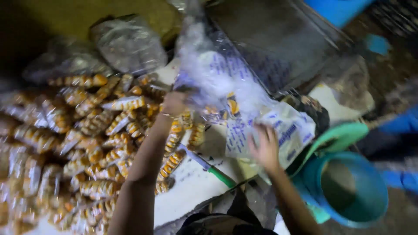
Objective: The person packages small bakery products by placing several items into a plastic bag, sealing it using a tape dispenser, and then moving the bag aside.
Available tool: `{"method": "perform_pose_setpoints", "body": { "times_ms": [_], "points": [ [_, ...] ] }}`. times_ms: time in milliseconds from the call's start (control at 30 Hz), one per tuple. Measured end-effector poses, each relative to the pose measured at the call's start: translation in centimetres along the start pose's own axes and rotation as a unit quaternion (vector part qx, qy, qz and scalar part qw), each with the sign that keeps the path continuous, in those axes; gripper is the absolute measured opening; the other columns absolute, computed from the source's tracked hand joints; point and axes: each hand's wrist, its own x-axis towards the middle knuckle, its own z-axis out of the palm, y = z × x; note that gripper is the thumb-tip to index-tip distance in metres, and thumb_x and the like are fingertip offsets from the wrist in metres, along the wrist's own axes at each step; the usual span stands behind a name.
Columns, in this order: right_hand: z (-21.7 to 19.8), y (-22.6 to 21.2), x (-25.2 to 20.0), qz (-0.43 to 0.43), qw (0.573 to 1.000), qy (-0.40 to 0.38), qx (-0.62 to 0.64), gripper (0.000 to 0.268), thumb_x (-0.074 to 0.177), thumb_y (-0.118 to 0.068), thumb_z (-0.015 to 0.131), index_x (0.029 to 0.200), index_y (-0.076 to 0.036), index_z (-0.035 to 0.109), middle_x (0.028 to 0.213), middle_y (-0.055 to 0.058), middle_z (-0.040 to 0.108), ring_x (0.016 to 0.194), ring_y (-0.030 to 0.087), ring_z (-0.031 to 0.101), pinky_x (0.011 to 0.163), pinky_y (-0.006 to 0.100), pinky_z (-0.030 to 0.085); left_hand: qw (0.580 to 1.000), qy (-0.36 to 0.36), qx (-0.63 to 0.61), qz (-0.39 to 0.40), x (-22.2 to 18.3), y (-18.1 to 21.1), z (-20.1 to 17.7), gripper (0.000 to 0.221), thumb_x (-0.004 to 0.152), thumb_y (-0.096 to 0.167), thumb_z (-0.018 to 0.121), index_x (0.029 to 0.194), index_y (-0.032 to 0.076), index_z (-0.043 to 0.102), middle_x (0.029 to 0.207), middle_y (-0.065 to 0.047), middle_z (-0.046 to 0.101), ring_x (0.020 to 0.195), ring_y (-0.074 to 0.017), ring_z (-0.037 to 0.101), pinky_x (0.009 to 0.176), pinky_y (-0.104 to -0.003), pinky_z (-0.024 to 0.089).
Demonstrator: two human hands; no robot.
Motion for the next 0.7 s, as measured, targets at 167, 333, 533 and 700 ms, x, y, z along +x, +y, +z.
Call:
{"method": "perform_pose_setpoints", "body": {
  "times_ms": [167, 333, 533, 700],
  "points": [
    [5.4, 6.0, 18.7, -0.047, 0.974, -0.092, -0.2, 0.035, 0.081, -0.025, 0.077, 0.111, -0.008, 0.073, 0.111, 0.023, 0.063, 0.11, 0.043, 0.058, 0.091, 0.059, 0.043, 0.917, 0.021, 0.078, 0.39, -21.6, 8.0, -6.5, 0.077, 0.079, 0.009, 0.063, 0.152, 0.029, 0.049, 0.157, -0.016, 0.047, 0.148, -0.0465, 0.033, 0.12, -0.064, 0.018],
    [2.8, 14.6, 23.3, -0.074, 0.97, 0.151, -0.174, 0.027, 0.095, -0.019, 0.065, 0.114, -0.034, 0.076, 0.109, -0.008, 0.064, 0.09, 0.021, 0.065, 0.077, 0.037, 0.05, 0.861, -0.023, -0.225, 0.455, -21.9, 16.4, -3.0, 0.05, 0.082, -0.001, 0.059, 0.128, 0.014, 0.07, 0.124, -0.017, 0.072, 0.122, -0.0396, 0.064, 0.106, -0.053, 0.048],
    [1.1, 12.2, 18.6, -0.06, 0.979, -0.099, -0.168, 0.058, 0.075, -0.011, 0.078, 0.132, -0.011, 0.07, 0.14, 0.017, 0.062, 0.105, 0.046, 0.066, 0.081, 0.058, 0.056, 0.881, 0.272, 0.197, 0.332, -8.3, 15.3, 4.9, 0.049, 0.09, 0.021, 0.065, 0.137, 0.032, 0.061, 0.137, -0.006, 0.062, 0.126, -0.039, 0.062, 0.094, -0.058, 0.054],
    [1.4, 6.1, 17.4, -0.214, 0.922, -0.263, -0.189, 0.07, 0.077, -0.014, 0.074, 0.145, -0.019, 0.06, 0.146, 0.008, 0.059, 0.15, 0.035, 0.036, 0.125, 0.066, 0.011, 0.877, 0.283, 0.244, 0.304, -12.0, 11.7, 0.5, 0.04, 0.085, 0.008, 0.061, 0.116, 0.03, 0.076, 0.106, 0.002, 0.077, 0.092, -0.025, 0.077, 0.085, -0.05, 0.059]
  ]
}}
